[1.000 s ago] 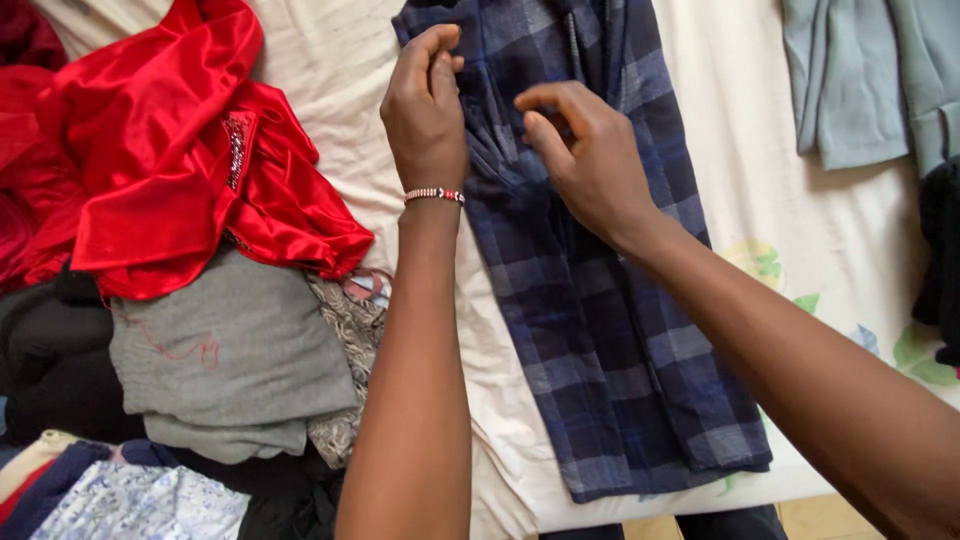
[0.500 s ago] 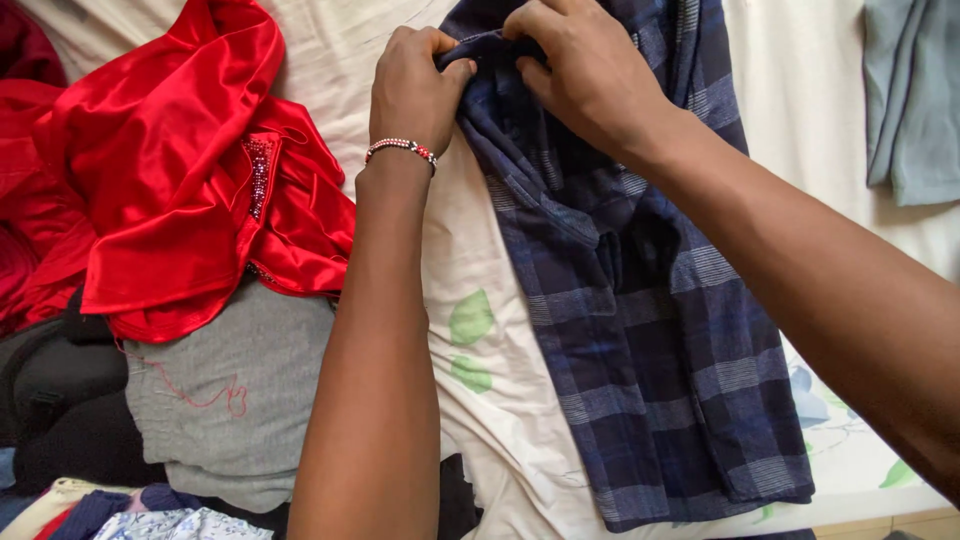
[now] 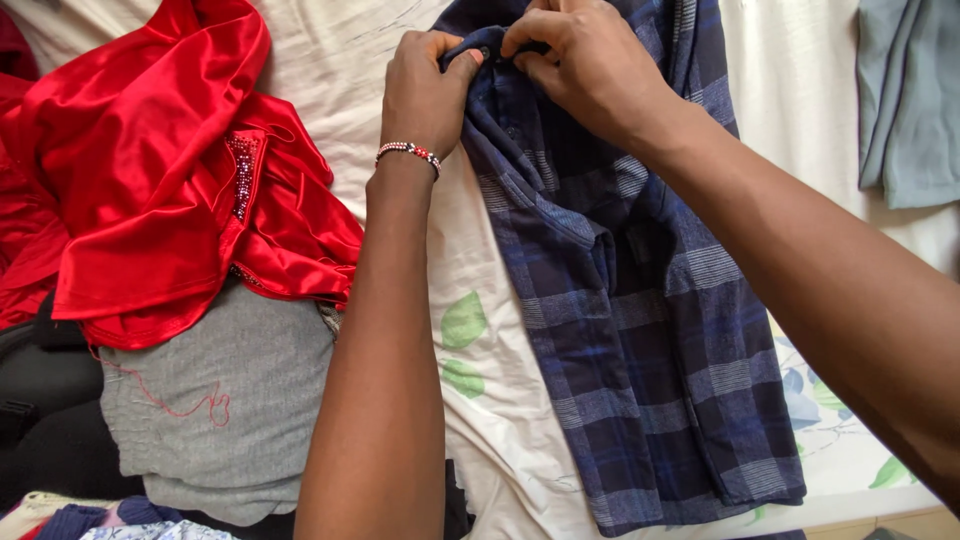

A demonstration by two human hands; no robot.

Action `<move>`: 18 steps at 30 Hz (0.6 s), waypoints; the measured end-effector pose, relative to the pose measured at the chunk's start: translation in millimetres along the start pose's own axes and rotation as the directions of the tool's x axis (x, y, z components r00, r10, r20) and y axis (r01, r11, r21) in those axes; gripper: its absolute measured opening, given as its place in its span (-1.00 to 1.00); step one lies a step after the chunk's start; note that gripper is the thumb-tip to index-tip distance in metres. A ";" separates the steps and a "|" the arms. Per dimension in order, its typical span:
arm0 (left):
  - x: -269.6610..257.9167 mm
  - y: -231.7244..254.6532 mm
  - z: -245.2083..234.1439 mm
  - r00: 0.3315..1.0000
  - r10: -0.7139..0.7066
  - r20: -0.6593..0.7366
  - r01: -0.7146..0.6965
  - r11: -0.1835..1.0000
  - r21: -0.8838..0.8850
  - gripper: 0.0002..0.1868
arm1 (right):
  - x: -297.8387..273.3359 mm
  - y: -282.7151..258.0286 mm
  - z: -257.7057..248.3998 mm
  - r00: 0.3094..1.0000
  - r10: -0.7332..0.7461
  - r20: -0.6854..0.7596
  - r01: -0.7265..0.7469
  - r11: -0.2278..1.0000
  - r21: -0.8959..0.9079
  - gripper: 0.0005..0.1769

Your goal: The person folds a pair of black pants and places them on a bed before buttoning and folding a blue plaid shirt. Finally, they pick up a patterned shirt and fold it by hand.

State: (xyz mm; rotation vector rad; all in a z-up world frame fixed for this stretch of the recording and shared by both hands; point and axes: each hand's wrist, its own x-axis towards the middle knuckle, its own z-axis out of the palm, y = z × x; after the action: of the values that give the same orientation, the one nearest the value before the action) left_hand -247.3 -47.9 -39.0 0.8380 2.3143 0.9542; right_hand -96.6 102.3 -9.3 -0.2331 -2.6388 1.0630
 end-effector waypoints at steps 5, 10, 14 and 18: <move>-3.8 2.1 1.2 0.999 -0.013 -0.046 0.013 1.000 0.003 -0.68 | 5.7 1.9 1.9 0.977 0.202 0.061 -0.211 0.950 0.230 -0.87; -4.2 6.5 0.6 0.996 -0.090 -0.020 0.090 0.996 0.005 -0.66 | 0.5 15.6 9.4 0.997 0.078 -0.004 -0.078 0.994 0.080 -0.89; -5.5 5.7 2.2 0.998 -0.063 -0.030 0.063 0.998 0.001 -0.65 | 4.8 -2.0 5.4 0.994 0.106 0.020 -0.107 0.989 0.103 -0.79; -7.5 14.9 -1.9 0.995 -0.101 -0.004 0.101 0.994 -0.037 -0.63 | 2.1 -10.9 11.5 0.984 0.177 -0.031 -0.178 0.984 -0.007 -0.72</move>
State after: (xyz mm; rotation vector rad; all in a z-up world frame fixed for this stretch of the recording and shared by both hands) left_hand -238.1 -45.5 -25.2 0.6976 2.3132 0.9535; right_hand -102.7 87.6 -9.1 -0.4906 -2.6356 1.0920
